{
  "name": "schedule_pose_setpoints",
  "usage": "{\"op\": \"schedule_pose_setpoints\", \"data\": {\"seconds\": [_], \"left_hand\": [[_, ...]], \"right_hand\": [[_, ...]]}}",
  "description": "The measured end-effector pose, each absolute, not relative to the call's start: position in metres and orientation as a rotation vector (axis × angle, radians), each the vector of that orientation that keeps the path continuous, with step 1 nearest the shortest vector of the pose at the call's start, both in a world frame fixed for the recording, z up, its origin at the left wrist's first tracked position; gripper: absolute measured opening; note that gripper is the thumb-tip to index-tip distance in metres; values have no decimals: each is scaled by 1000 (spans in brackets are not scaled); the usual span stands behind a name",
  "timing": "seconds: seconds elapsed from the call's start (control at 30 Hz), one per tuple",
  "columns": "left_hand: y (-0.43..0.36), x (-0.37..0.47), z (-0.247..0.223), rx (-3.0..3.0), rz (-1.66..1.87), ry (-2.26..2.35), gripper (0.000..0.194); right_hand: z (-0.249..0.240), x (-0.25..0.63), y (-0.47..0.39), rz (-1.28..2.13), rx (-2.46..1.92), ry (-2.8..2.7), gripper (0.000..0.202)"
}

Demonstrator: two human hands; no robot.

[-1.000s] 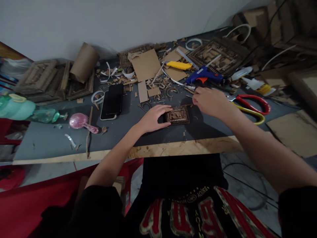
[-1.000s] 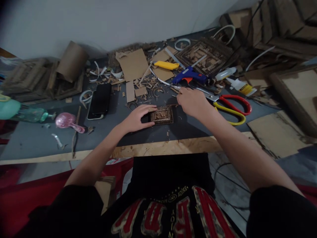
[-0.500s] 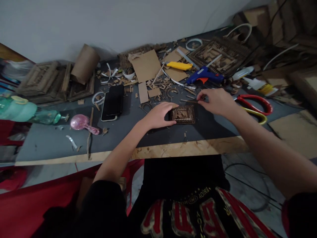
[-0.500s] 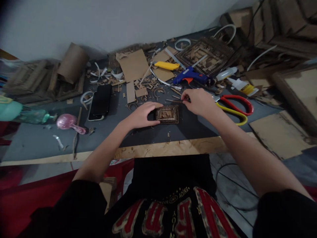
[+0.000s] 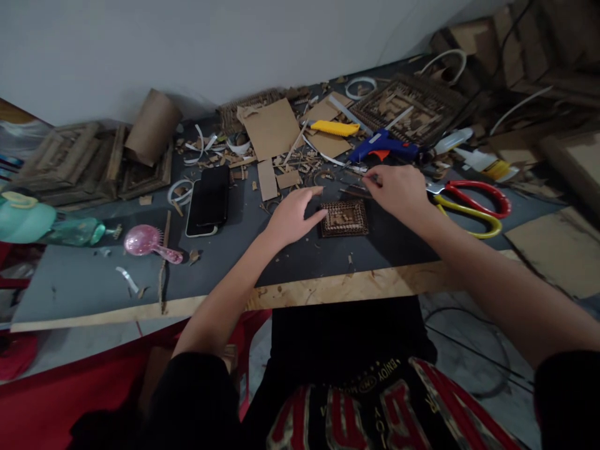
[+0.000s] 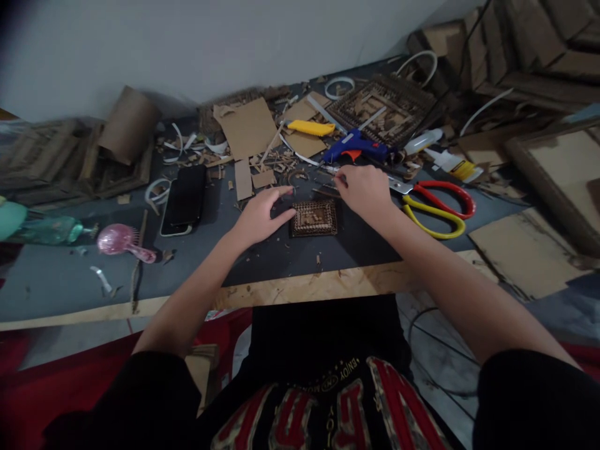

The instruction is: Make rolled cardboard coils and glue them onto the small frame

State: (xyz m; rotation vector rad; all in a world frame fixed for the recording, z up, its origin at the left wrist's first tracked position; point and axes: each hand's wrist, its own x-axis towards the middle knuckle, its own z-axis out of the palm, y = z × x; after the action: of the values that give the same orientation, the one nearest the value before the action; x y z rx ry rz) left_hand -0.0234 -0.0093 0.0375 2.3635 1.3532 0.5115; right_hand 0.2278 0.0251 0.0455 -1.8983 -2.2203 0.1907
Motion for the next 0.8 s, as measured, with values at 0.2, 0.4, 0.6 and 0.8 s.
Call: {"op": "schedule_pose_setpoints", "data": {"seconds": [0.2, 0.4, 0.6, 0.8], "left_hand": [[-9, -11, 37, 2272, 668, 1494, 49], [-18, -13, 42, 2319, 663, 1490, 42], [-20, -17, 33, 2335, 749, 1489, 31], [-24, -14, 19, 2300, 923, 1512, 35]], "right_hand": [[49, 233, 17, 135, -1840, -2251, 40], [59, 251, 8, 316, -1908, -2303, 35], [51, 253, -1, 287, -1735, -2348, 25], [56, 244, 2, 276, -1854, -2396, 23]]}}
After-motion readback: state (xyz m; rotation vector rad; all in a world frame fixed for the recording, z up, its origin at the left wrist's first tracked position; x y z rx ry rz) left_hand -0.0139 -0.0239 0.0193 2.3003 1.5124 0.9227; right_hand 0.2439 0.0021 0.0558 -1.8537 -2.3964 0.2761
